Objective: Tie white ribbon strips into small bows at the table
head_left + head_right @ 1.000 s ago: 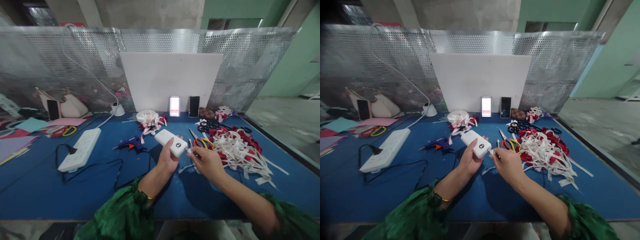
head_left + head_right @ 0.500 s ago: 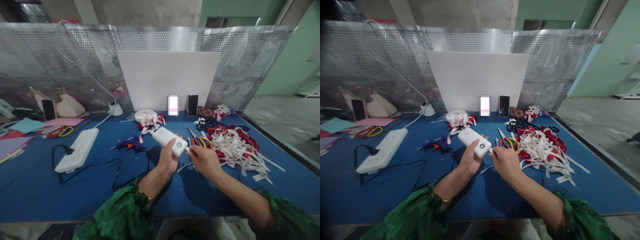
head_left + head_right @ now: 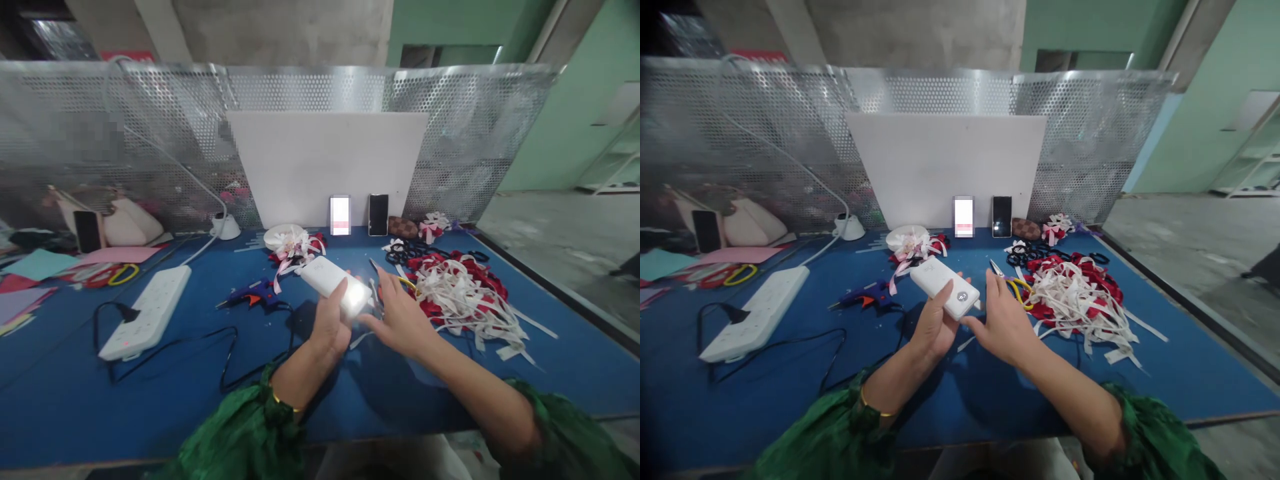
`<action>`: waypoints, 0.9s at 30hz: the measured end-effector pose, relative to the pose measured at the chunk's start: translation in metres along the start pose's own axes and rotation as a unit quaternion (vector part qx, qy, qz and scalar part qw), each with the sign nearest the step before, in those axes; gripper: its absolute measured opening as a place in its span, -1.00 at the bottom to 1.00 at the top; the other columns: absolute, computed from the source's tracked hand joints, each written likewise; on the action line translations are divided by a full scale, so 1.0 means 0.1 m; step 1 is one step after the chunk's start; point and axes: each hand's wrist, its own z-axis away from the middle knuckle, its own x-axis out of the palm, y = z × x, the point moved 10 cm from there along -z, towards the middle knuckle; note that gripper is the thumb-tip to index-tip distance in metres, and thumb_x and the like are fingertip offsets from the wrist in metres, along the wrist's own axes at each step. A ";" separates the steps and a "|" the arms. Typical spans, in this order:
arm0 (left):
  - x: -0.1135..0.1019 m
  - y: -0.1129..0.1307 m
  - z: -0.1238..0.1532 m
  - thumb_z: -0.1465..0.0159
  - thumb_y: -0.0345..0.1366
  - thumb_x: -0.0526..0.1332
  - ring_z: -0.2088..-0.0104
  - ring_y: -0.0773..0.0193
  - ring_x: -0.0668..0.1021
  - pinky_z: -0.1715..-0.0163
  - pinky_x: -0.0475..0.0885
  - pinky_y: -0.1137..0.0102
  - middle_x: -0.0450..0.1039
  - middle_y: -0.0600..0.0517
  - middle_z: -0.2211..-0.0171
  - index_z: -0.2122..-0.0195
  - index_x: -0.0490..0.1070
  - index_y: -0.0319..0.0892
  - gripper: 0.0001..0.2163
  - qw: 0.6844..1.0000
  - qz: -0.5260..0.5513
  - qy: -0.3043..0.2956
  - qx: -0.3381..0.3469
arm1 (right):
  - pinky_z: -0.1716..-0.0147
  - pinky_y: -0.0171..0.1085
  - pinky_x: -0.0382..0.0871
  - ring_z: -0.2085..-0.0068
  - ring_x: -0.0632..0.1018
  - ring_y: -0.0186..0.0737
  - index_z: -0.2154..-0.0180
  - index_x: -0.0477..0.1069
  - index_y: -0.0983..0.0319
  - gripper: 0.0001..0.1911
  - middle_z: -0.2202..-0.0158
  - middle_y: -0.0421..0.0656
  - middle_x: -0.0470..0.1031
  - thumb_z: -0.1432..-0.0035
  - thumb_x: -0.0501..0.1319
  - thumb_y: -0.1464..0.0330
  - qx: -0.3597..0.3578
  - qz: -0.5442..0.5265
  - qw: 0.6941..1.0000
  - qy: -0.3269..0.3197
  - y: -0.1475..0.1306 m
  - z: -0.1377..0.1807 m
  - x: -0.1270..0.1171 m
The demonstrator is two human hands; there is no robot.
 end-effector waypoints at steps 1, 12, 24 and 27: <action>0.02 0.00 0.02 -0.11 -0.40 0.29 0.14 0.15 0.55 0.09 0.45 0.27 0.50 -0.07 0.13 0.05 0.36 -0.17 -0.65 1.000 -0.004 -0.006 -0.006 | 0.13 -0.14 0.31 -0.02 0.41 0.04 -0.12 0.14 0.31 -0.29 -0.07 0.14 0.30 -0.01 0.22 0.10 -0.007 -0.023 1.000 -0.001 -0.03 -0.01 0.02; 0.06 0.03 0.03 -0.10 -0.17 0.30 0.19 0.21 0.51 0.19 0.34 0.42 0.50 -0.09 0.20 0.20 0.49 -0.18 -0.72 0.953 -0.296 -0.058 0.001 | 0.56 -0.32 0.27 0.49 0.47 -0.23 0.20 0.47 0.32 -0.58 0.44 -0.07 0.52 -0.04 0.15 0.13 0.187 -0.204 0.960 -0.031 1.10 -0.52 -0.51; 0.29 -0.11 0.23 0.05 -0.08 0.33 0.40 0.17 0.44 0.39 0.21 0.39 0.47 0.01 0.44 0.49 0.42 -0.09 -0.78 0.617 -0.748 -0.208 0.131 | 0.39 -0.25 0.23 0.19 0.48 -0.01 0.11 0.42 0.48 -0.37 0.14 0.25 0.44 0.01 0.21 0.06 0.283 0.246 0.923 -0.085 2.99 -0.76 -0.77; 0.27 -0.20 0.25 0.08 -0.15 0.35 0.41 0.17 0.45 0.40 0.20 0.40 0.44 0.03 0.48 0.51 0.41 -0.08 -0.81 0.574 -0.775 -0.237 0.116 | 0.34 -0.22 0.24 0.16 0.47 0.04 0.12 0.43 0.46 -0.44 0.09 0.26 0.42 -0.05 0.18 0.10 0.264 0.277 0.924 -0.025 2.69 -0.78 -0.81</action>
